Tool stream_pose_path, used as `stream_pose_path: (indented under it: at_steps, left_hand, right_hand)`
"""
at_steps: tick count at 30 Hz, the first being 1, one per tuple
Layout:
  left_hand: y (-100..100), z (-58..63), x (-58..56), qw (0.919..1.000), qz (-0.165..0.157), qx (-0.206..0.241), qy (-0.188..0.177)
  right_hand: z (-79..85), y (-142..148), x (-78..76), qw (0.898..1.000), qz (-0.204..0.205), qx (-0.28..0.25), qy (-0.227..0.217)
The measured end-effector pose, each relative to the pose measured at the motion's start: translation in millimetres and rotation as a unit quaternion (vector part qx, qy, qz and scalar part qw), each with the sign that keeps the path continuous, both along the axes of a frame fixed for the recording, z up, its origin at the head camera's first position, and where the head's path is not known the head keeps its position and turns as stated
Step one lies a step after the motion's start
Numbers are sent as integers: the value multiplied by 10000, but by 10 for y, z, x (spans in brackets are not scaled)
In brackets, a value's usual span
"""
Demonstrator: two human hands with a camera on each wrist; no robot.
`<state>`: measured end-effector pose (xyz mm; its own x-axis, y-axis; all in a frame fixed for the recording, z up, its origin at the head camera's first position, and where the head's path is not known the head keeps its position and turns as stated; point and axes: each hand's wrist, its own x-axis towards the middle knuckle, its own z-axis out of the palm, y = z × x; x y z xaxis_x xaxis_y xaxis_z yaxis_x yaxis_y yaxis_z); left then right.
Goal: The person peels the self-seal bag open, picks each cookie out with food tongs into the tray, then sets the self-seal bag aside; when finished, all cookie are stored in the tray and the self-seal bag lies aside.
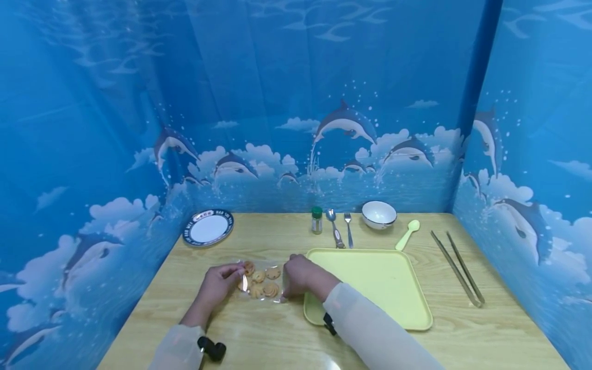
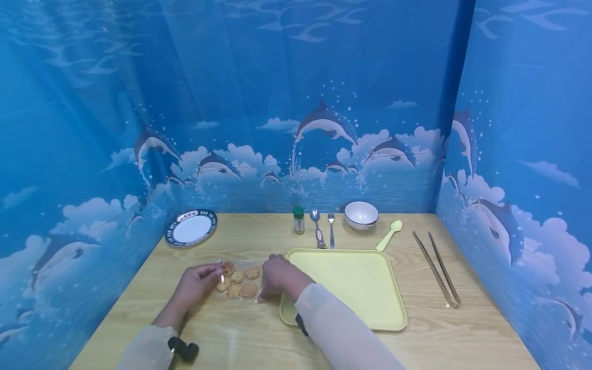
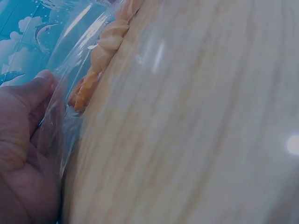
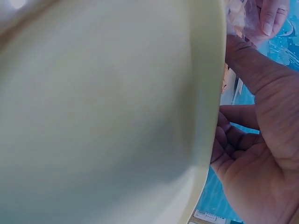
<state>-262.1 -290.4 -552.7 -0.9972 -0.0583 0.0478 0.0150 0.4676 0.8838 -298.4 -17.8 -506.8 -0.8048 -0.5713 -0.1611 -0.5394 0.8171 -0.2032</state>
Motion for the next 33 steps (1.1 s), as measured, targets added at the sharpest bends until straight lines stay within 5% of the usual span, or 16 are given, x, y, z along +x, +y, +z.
stream_pose_path:
  at_steps: [16, 23, 33]
  left_hand:
    - [-11, 13, 17, 9993, 9, 319, -177]
    - [-4, 32, 12, 9988, 102, 391, -275]
    - [-26, -7, 2, 9991, 180, 362, -126]
  right_hand:
    - [204, 311, 19, 9973, -49, -738, 7]
    - [300, 943, 72, 9882, -571, -1416, 154]
    - [119, 2211, 338, 9659, -1626, -1780, 946]
